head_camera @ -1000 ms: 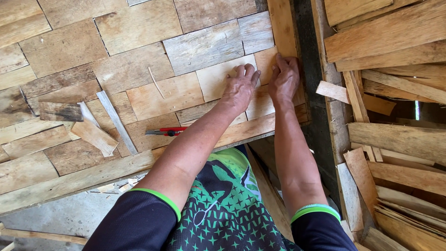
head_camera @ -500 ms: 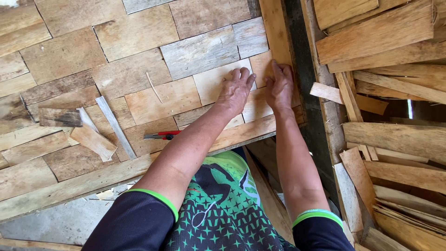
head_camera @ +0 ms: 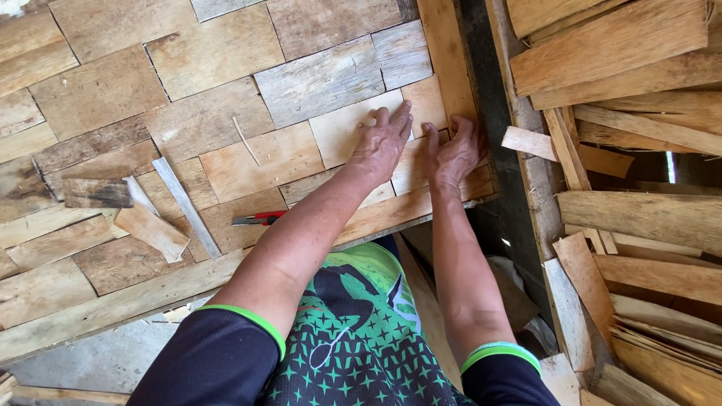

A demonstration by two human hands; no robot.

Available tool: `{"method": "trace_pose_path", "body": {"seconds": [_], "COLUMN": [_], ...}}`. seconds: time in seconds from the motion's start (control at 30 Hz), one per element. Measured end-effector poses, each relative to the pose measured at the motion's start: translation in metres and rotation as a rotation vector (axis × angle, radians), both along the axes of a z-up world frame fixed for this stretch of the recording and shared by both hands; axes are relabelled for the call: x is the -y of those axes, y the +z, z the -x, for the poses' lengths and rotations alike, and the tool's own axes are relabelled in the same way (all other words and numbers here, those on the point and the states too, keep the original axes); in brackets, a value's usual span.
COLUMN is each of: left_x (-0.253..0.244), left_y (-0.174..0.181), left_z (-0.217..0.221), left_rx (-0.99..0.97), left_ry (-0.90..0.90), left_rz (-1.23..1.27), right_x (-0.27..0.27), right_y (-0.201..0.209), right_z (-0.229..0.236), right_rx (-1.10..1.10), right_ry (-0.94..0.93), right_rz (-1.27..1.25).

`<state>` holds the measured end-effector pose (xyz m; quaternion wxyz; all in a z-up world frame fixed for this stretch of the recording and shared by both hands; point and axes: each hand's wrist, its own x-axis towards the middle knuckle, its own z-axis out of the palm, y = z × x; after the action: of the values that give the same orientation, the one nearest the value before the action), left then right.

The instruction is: Fitting and trimming small wooden planks to create a decorative surface or panel.

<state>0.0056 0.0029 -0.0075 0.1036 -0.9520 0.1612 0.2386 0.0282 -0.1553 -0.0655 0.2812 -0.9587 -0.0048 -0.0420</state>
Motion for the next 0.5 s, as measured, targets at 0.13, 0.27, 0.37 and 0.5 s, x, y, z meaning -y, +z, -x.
{"method": "trace_pose_path", "body": {"seconds": [0.13, 0.27, 0.37, 0.5], "left_x": [0.002, 0.002, 0.005, 0.007], "left_y": [0.009, 0.021, -0.01, 0.005], "left_z": [-0.002, -0.002, 0.002, -0.002], "left_rx": [-0.014, -0.043, 0.049, 0.019], "left_ry": [0.024, 0.047, 0.069, 0.054], "left_rz": [0.016, 0.047, 0.114, 0.071], "right_x": [0.0, 0.001, -0.001, -0.001], "right_y": [-0.006, -0.016, -0.015, -0.016], "right_z": [0.005, 0.009, 0.008, 0.006], "right_rx": [-0.068, 0.044, 0.211, 0.137], "right_ry": [-0.123, -0.076, 0.005, 0.069], "right_rz": [-0.036, -0.033, 0.147, 0.203]}}
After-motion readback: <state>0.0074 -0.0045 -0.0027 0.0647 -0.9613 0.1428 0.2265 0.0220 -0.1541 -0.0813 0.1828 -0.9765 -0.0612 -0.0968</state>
